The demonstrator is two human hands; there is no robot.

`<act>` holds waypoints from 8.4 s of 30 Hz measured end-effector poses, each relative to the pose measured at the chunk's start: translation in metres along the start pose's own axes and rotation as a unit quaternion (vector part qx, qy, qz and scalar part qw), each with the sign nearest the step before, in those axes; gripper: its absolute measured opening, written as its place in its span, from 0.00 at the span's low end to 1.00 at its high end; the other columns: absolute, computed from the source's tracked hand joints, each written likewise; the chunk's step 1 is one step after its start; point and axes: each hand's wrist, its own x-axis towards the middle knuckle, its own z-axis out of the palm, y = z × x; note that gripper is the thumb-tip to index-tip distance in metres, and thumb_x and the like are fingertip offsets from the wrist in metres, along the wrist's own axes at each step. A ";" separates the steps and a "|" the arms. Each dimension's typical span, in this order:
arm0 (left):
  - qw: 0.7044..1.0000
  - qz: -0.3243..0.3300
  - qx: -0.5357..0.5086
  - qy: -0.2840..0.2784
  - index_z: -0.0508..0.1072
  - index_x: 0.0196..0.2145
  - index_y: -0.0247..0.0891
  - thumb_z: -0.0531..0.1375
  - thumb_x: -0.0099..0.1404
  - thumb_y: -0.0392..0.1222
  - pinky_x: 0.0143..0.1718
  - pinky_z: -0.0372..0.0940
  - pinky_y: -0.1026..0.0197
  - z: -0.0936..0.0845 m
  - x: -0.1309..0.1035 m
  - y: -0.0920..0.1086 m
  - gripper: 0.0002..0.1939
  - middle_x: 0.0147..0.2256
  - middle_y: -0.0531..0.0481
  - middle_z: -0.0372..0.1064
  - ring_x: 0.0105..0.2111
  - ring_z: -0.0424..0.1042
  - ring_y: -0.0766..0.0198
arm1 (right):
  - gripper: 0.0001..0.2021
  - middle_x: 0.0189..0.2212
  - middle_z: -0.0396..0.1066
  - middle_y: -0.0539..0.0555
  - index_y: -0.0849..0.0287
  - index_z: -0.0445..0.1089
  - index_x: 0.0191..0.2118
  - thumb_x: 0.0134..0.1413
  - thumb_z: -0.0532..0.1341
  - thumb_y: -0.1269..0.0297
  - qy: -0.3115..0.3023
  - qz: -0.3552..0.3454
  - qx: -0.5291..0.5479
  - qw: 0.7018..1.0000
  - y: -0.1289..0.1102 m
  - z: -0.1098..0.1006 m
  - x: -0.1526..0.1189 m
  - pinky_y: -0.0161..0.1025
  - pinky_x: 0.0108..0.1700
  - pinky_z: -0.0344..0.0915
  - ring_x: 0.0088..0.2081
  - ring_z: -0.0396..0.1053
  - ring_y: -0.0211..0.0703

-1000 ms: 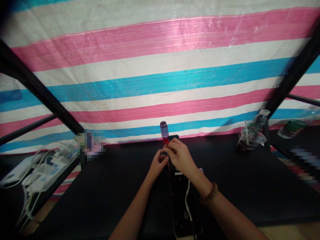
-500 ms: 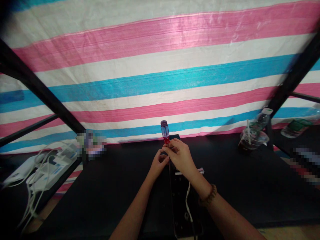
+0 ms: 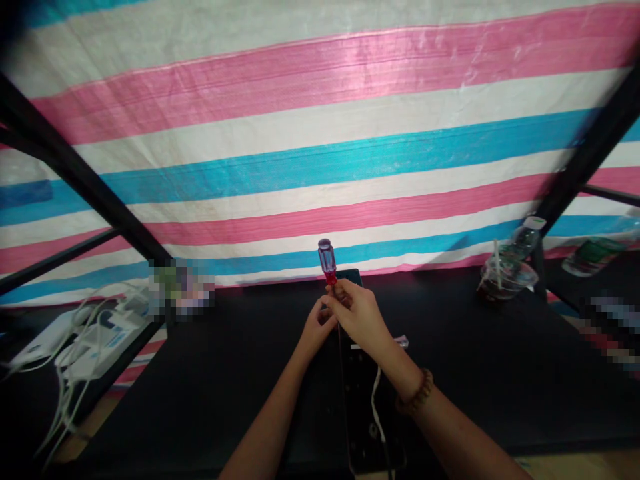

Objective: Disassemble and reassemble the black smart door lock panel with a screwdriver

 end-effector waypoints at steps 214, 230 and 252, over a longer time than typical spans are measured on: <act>0.656 0.137 0.699 -0.248 0.76 0.34 0.34 0.56 0.66 0.36 0.41 0.69 0.56 0.020 -0.011 0.120 0.09 0.33 0.39 0.76 0.37 0.77 0.53 | 0.11 0.32 0.78 0.55 0.56 0.74 0.41 0.58 0.64 0.54 0.135 -0.017 0.060 0.989 0.010 -0.064 -0.053 0.42 0.37 0.71 0.33 0.74 0.44; 0.719 -0.069 0.676 -0.146 0.78 0.40 0.31 0.58 0.62 0.38 0.42 0.71 0.57 0.049 -0.015 0.125 0.13 0.41 0.34 0.77 0.42 0.78 0.51 | 0.11 0.31 0.77 0.54 0.56 0.74 0.39 0.57 0.64 0.55 0.139 -0.024 0.058 0.988 0.006 -0.062 -0.052 0.41 0.36 0.71 0.32 0.74 0.44; 0.877 -0.116 0.465 0.024 0.75 0.32 0.35 0.59 0.60 0.38 0.33 0.63 0.64 0.008 -0.041 0.104 0.05 0.31 0.48 0.76 0.32 0.74 0.63 | 0.10 0.32 0.78 0.54 0.56 0.74 0.40 0.59 0.63 0.56 0.138 -0.018 0.057 0.989 0.012 -0.063 -0.053 0.43 0.38 0.71 0.33 0.74 0.45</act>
